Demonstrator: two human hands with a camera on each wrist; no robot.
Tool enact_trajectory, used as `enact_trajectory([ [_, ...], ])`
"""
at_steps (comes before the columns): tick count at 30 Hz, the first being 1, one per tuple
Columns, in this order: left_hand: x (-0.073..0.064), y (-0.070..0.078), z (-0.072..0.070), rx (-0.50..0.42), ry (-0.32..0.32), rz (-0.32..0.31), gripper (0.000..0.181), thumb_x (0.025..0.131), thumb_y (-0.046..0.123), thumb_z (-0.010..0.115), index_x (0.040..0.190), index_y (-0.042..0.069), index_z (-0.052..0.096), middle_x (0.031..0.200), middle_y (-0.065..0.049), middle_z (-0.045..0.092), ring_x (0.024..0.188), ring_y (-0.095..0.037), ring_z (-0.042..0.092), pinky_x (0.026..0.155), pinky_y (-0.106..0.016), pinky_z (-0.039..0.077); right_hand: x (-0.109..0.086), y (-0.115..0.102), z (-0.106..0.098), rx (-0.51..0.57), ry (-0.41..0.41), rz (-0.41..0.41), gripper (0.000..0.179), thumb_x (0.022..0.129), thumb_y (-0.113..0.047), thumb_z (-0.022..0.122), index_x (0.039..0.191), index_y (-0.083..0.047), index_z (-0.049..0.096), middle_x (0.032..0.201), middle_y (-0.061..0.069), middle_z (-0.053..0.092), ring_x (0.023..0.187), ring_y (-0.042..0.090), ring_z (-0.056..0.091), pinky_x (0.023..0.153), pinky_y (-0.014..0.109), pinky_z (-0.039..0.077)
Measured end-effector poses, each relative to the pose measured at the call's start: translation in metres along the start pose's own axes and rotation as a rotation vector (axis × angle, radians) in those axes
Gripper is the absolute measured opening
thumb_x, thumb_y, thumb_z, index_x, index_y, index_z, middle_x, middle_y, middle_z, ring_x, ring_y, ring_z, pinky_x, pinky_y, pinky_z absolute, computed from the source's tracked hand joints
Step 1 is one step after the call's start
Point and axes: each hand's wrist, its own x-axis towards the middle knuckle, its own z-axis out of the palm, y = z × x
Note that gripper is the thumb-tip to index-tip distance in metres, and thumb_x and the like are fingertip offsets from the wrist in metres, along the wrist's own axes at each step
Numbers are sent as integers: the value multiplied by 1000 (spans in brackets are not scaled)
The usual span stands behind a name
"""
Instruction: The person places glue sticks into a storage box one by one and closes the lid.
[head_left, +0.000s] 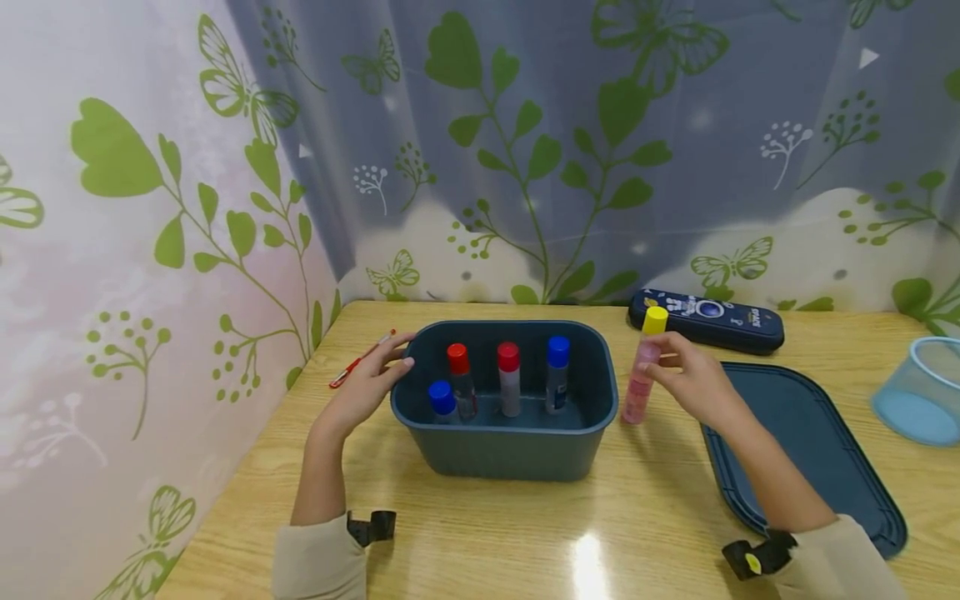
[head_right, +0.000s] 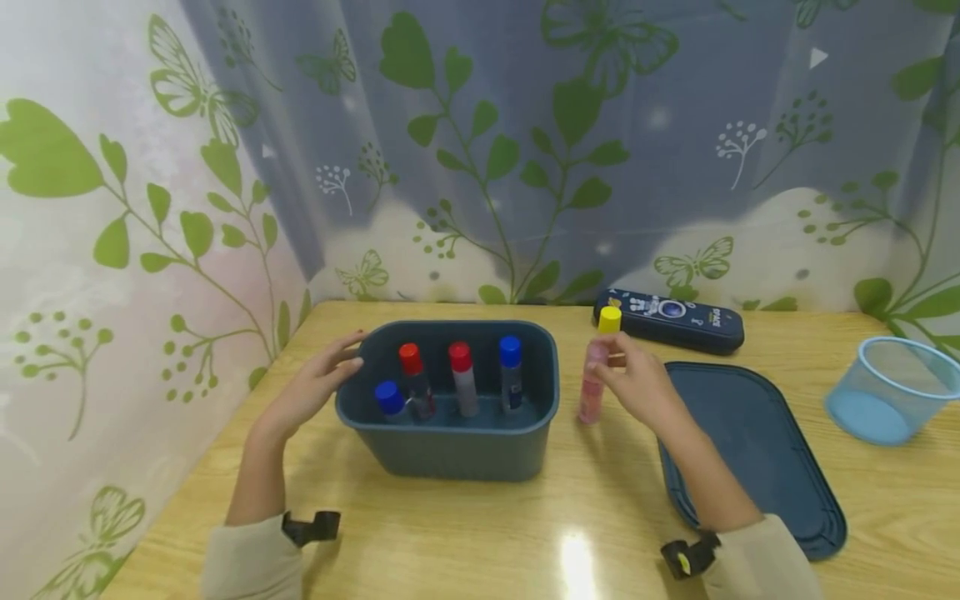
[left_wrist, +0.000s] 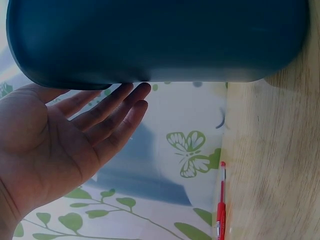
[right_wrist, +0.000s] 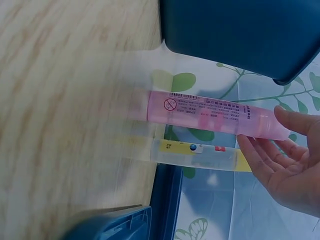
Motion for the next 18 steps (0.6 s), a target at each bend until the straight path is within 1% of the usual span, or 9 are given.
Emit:
enact_trajectory([
  [4, -1, -1, 0, 3, -1, -1, 50, 98, 29, 45, 143, 12, 31, 145, -16, 24, 129, -33, 28, 99, -52, 29, -1, -5, -5, -3, -6, -4, 38, 94, -17, 55, 124, 5, 44, 120, 26, 49, 107, 44, 49, 82, 54, 45],
  [8, 0, -1, 0, 0, -1, -1, 50, 98, 29, 45, 143, 12, 32, 147, -15, 20, 129, -33, 28, 99, -52, 29, -2, -14, -13, -4, 0, -21, 41, 94, -20, 55, 124, 5, 45, 120, 26, 49, 107, 43, 49, 82, 54, 44],
  [11, 1, -2, 0, -2, 2, 0, 50, 98, 29, 46, 143, 12, 32, 148, -14, 18, 129, -33, 28, 99, -52, 29, -3, -22, -20, -14, 21, -41, 44, 94, -24, 55, 126, 5, 45, 117, 24, 51, 106, 41, 51, 80, 53, 45],
  [16, 0, -2, 0, 6, 4, 1, 49, 98, 29, 45, 143, 12, 32, 145, -16, 24, 129, -34, 29, 99, -52, 29, -4, -39, -35, -35, 67, -81, 44, 95, -26, 53, 129, 0, 46, 111, 20, 54, 102, 37, 54, 75, 49, 46],
  [18, 1, -3, 0, 7, 3, 3, 49, 98, 29, 45, 143, 12, 32, 144, -16, 26, 129, -33, 29, 99, -52, 29, -4, -46, -41, -36, 85, -105, 44, 94, -26, 54, 130, -2, 46, 110, 21, 55, 100, 37, 55, 72, 44, 47],
])
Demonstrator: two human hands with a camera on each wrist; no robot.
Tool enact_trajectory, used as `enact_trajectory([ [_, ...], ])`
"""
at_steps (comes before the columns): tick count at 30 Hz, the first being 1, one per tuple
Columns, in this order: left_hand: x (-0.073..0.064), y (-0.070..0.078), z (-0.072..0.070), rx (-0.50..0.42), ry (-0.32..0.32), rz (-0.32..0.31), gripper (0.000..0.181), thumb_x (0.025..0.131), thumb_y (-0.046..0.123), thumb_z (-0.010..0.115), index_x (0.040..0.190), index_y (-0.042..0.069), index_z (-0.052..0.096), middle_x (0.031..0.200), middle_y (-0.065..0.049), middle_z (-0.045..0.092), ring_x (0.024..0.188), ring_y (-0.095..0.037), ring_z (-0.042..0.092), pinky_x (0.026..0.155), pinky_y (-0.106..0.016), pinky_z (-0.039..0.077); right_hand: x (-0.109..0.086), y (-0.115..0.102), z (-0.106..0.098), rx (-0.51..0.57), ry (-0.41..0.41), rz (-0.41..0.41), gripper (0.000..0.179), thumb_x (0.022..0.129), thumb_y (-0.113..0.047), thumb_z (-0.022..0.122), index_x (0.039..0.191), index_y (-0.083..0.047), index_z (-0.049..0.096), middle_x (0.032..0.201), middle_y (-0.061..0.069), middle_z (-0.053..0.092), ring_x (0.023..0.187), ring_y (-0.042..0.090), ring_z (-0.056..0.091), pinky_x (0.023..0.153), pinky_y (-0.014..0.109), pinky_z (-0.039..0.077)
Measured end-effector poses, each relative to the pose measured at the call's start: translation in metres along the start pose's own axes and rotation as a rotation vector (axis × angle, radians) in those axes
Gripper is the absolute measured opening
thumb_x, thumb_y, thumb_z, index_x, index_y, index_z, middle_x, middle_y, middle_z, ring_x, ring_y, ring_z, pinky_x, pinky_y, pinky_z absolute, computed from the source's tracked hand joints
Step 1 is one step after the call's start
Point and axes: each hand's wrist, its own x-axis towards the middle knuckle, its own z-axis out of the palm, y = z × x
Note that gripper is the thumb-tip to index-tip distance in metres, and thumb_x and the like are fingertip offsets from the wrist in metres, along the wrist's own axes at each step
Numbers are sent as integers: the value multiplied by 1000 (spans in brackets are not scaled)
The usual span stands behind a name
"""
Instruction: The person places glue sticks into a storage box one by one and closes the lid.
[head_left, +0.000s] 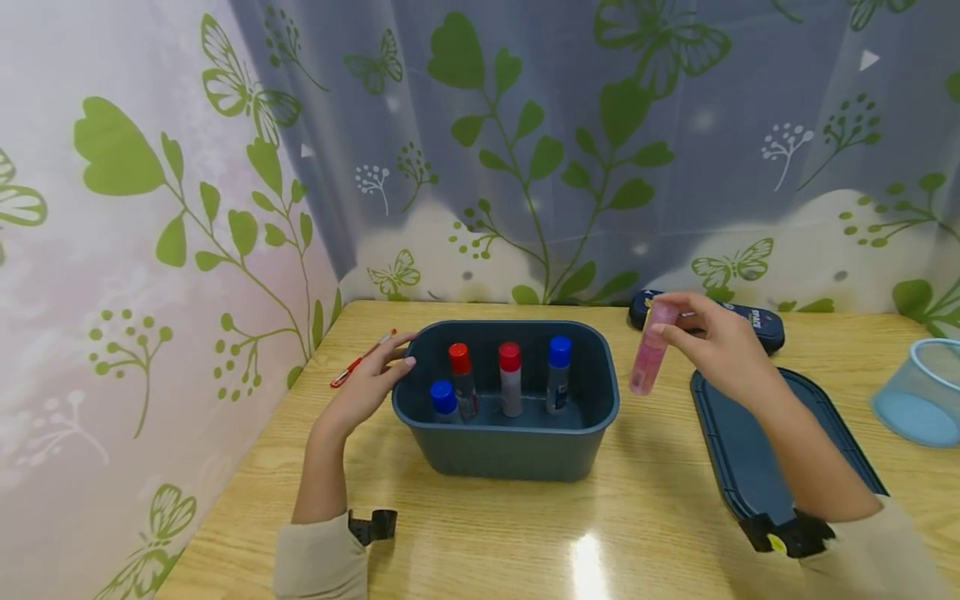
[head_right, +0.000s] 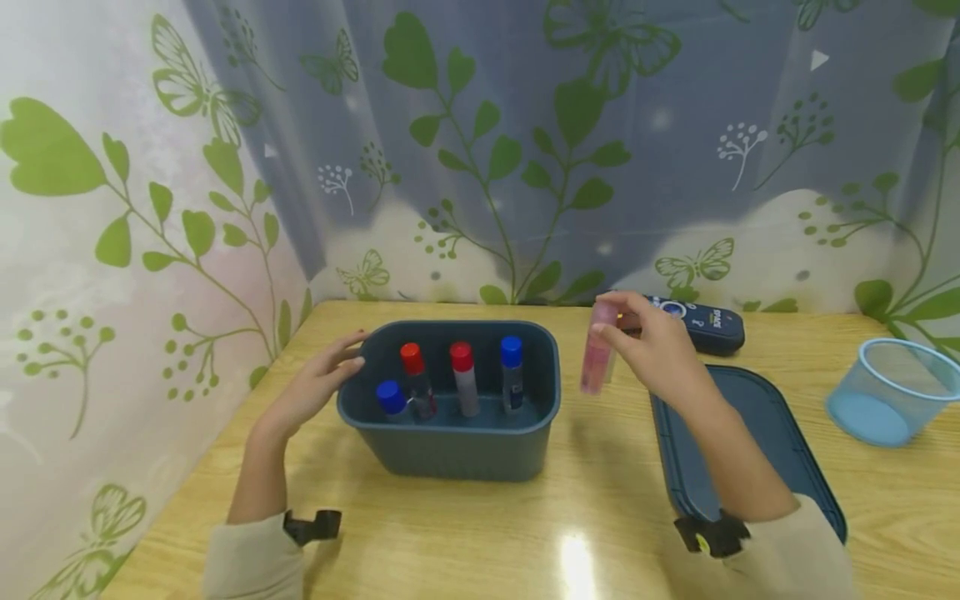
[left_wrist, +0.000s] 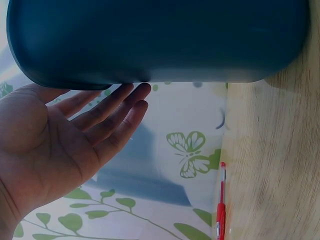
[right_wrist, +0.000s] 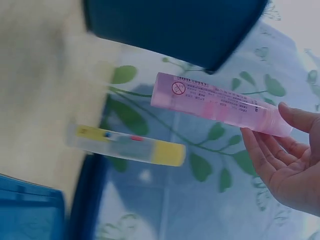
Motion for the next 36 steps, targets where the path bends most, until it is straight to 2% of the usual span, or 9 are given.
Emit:
enact_trajectory([
  [6, 2, -3, 0, 4, 1, -4, 49, 98, 29, 45, 143, 13, 33, 144, -16, 26, 128, -33, 30, 99, -52, 30, 5, -24, -17, -3, 65, -66, 41, 93, -26, 56, 129, -6, 50, 107, 17, 58, 92, 32, 59, 64, 19, 44],
  [10, 2, -2, 0, 5, 1, -9, 49, 98, 28, 45, 143, 13, 32, 144, -16, 25, 128, -34, 30, 98, -52, 31, 9, -39, -23, 2, 100, -83, 40, 92, -26, 57, 128, -8, 51, 107, 15, 59, 91, 31, 59, 64, 14, 42],
  [12, 2, -1, 0, 5, 0, -7, 49, 98, 28, 45, 143, 12, 32, 145, -17, 25, 128, -34, 30, 98, -52, 31, 11, -46, -24, 7, 111, -97, 40, 92, -26, 58, 128, -9, 52, 107, 15, 59, 91, 23, 59, 66, 13, 43],
  [16, 1, 0, 0, -1, -3, -4, 50, 98, 28, 45, 144, 12, 31, 145, -17, 23, 129, -34, 29, 99, -52, 30, 14, -58, -24, 15, 119, -126, 39, 92, -26, 58, 127, -10, 54, 107, 12, 59, 92, 17, 56, 70, 13, 42],
  [20, 1, 1, 0, -13, -5, -8, 50, 98, 28, 46, 143, 12, 32, 145, -16, 25, 129, -33, 29, 99, -52, 29, 16, -68, -19, 40, 94, -164, 38, 92, -23, 58, 127, -8, 53, 106, 11, 59, 90, 23, 57, 71, 15, 42],
  [24, 1, 0, 0, -13, -6, -7, 50, 98, 28, 45, 143, 12, 32, 145, -16, 23, 129, -33, 29, 99, -52, 29, 19, -77, -11, 59, 62, -189, 39, 92, -23, 58, 128, -9, 52, 102, 10, 60, 85, 22, 58, 69, 18, 44],
  [30, 0, -2, -1, -6, -6, -1, 49, 98, 29, 45, 143, 12, 33, 147, -15, 19, 129, -33, 29, 99, -52, 30, 21, -89, 2, 87, 18, -201, 39, 92, -25, 58, 128, -10, 52, 98, 8, 59, 75, 20, 56, 58, 25, 44],
  [34, 1, -2, -1, -2, -5, -2, 49, 98, 29, 45, 143, 13, 33, 147, -14, 20, 128, -33, 30, 99, -51, 30, 24, -95, 12, 112, -3, -230, 37, 92, -24, 59, 125, -9, 54, 96, 7, 59, 79, 18, 57, 63, 25, 47],
  [36, 0, -2, -1, 1, -4, -1, 49, 98, 29, 45, 143, 13, 33, 148, -14, 18, 128, -34, 30, 99, -51, 31, 26, -97, 17, 124, -14, -244, 36, 91, -22, 59, 124, -8, 54, 95, 6, 59, 82, 17, 57, 71, 27, 48],
])
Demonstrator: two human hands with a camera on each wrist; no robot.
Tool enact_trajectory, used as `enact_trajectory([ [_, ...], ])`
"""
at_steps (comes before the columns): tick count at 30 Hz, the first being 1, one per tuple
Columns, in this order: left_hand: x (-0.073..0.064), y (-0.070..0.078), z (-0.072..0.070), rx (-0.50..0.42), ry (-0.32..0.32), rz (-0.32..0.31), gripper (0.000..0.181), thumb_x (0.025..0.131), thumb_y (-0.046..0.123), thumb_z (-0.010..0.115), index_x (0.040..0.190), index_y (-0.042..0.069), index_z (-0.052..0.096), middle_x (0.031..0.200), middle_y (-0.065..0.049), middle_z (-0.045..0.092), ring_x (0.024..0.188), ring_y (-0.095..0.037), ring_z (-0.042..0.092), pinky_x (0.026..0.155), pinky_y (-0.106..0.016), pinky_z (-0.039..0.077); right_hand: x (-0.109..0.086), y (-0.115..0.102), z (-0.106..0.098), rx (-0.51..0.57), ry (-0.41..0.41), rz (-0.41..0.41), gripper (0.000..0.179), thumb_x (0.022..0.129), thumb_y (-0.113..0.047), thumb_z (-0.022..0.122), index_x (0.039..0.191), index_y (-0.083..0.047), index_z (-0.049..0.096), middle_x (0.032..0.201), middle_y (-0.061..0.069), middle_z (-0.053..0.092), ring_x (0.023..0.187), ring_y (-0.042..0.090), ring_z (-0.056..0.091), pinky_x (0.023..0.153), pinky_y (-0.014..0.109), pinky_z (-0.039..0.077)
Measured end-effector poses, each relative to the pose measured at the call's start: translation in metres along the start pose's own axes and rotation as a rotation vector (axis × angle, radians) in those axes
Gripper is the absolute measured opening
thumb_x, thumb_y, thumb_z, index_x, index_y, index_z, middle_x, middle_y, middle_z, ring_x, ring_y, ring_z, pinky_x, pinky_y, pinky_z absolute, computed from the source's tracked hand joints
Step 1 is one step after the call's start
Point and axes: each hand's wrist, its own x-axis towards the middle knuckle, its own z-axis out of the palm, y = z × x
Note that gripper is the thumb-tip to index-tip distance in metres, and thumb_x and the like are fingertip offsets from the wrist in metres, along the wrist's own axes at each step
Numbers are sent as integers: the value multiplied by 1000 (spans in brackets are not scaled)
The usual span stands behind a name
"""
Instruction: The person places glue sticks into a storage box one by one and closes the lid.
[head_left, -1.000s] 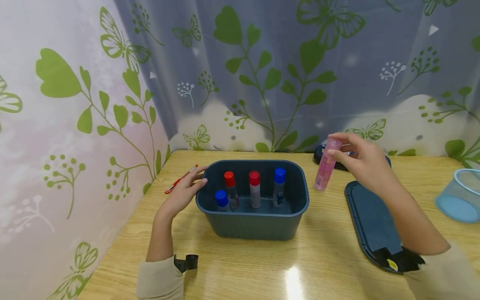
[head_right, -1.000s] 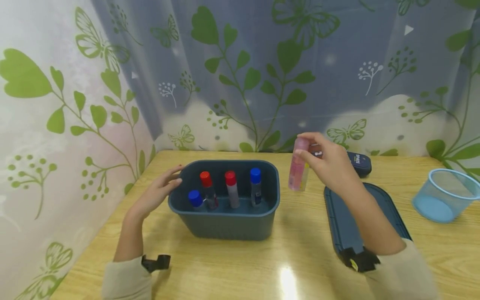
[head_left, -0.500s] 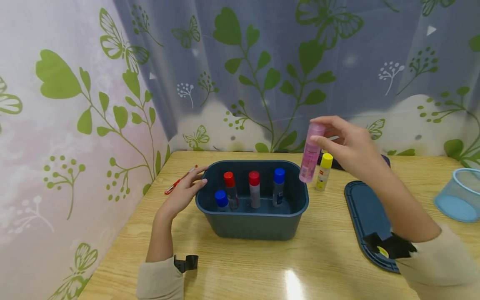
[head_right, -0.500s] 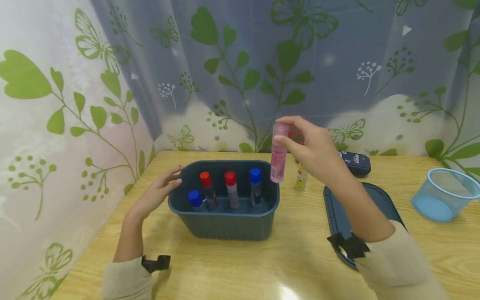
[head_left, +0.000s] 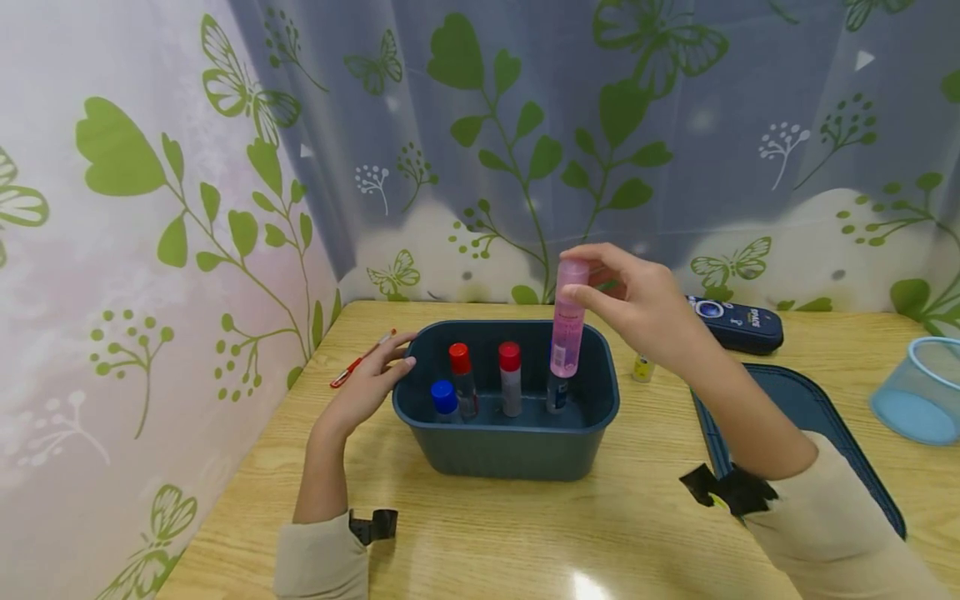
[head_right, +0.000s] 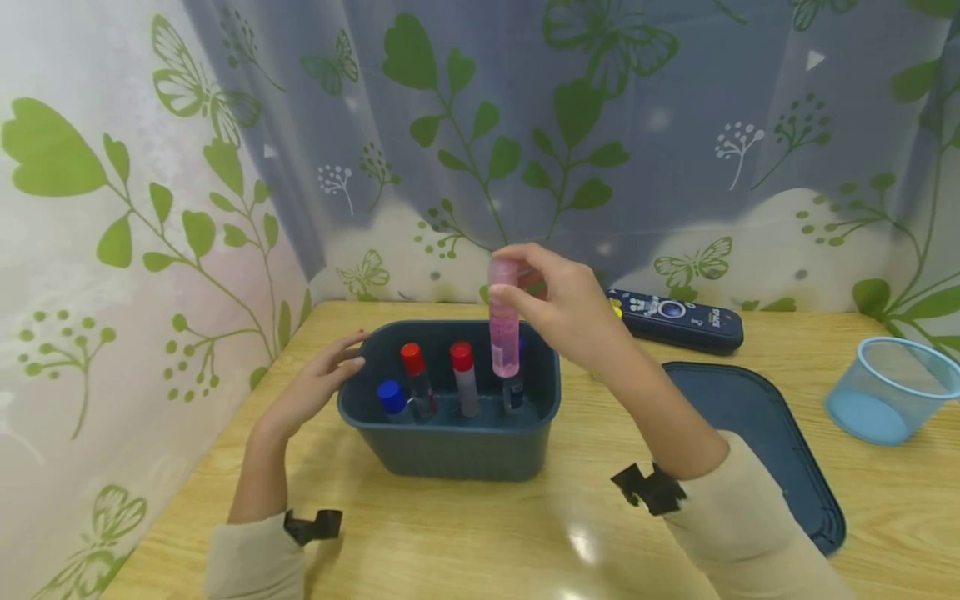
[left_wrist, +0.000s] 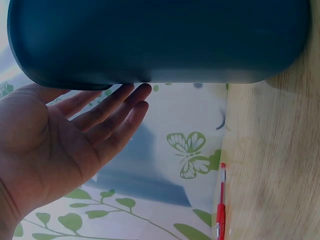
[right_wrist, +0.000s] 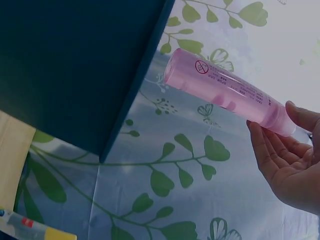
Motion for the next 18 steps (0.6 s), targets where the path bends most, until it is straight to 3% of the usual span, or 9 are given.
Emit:
enact_trajectory([
  [5, -1, 1, 0, -4, -6, 3, 49, 99, 28, 45, 143, 11, 32, 148, -15, 17, 129, -35, 29, 98, -52, 31, 3, -1, 13, 45, -38, -4, 36, 91, -21, 60, 124, -6, 54, 95, 7, 60, 84, 17, 58, 76, 33, 49],
  [18, 0, 1, 0, 5, -7, 6, 49, 99, 27, 44, 143, 11, 32, 146, -16, 23, 128, -35, 30, 98, -51, 32, 8, 4, 45, 113, -93, 11, 36, 89, -20, 63, 122, -5, 55, 101, 8, 60, 92, 19, 57, 78, 34, 50],
])
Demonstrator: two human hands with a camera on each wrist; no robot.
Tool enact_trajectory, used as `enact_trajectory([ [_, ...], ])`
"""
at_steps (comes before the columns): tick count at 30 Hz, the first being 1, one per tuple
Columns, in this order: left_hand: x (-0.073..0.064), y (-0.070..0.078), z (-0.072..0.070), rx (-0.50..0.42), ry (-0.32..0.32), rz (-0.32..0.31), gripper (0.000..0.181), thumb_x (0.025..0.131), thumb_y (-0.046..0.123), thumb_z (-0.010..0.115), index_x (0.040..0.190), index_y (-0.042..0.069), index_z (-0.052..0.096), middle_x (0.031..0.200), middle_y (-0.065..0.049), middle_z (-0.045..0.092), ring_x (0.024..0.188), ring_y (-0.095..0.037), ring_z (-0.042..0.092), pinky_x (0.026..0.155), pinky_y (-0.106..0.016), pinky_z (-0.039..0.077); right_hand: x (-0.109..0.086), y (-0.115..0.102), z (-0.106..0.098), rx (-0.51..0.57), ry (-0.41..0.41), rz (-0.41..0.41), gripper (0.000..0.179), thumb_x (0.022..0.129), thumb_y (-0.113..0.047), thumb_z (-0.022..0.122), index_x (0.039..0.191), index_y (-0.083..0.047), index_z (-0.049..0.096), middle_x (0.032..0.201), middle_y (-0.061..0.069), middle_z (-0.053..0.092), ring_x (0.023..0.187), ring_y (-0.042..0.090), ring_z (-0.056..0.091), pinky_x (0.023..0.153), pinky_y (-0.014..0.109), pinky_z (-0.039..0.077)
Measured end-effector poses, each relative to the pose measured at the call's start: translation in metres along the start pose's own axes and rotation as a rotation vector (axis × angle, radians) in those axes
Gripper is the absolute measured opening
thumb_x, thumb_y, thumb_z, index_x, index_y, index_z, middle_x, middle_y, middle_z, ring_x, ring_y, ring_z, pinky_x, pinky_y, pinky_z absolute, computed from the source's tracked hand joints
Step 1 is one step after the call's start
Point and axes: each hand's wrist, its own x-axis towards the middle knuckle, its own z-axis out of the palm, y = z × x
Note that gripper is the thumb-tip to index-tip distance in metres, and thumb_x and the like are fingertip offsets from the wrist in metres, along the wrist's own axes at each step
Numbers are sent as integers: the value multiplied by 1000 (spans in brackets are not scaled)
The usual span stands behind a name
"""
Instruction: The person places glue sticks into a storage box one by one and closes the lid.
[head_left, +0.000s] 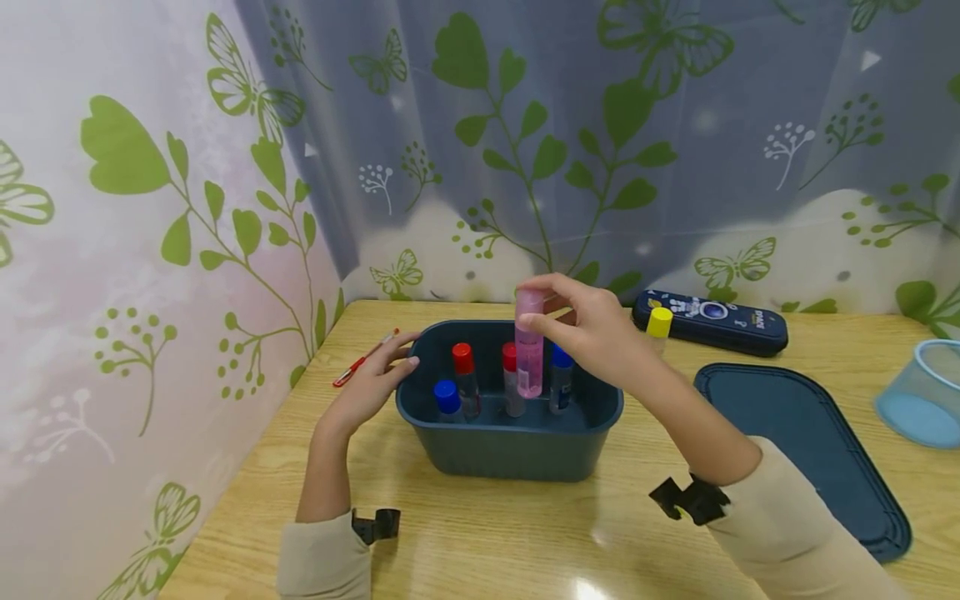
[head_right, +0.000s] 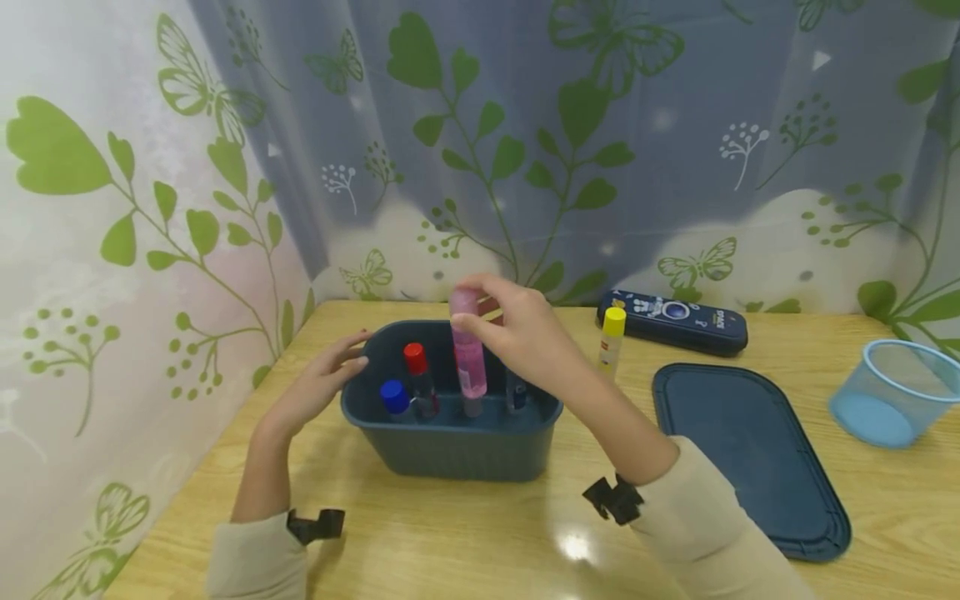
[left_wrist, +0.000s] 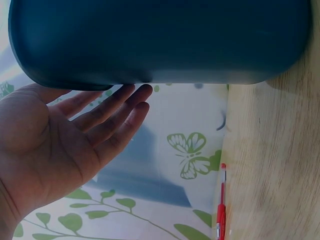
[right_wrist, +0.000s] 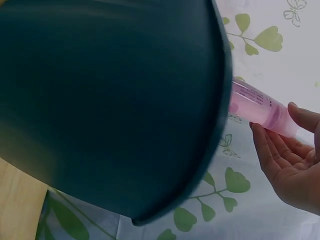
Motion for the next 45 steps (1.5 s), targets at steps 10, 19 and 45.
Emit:
enact_trajectory([
  [10, 1, -2, 0, 5, 1, 7, 48, 99, 26, 45, 143, 9, 33, 144, -17, 25, 127, -36, 31, 97, -51, 33, -1, 11, 21, -32, -34, 21, 37, 87, -22, 65, 121, -8, 56, 100, 4, 62, 93, 17, 57, 75, 32, 50],
  [19, 2, -3, 0, -4, 2, 12, 48, 99, 25, 45, 142, 9, 33, 142, -18, 30, 127, -36, 31, 97, -51, 33, -3, 25, 38, -12, -73, 42, 33, 88, -19, 65, 118, -9, 58, 98, 2, 62, 90, 14, 58, 75, 29, 50],
  [45, 1, -2, -1, -7, -2, 12, 49, 99, 27, 44, 143, 10, 32, 144, -17, 25, 128, -34, 30, 98, -51, 32, -6, 50, 54, 71, -316, 67, 22, 85, -11, 66, 106, -5, 61, 94, 1, 61, 86, 14, 59, 74, 27, 48],
])
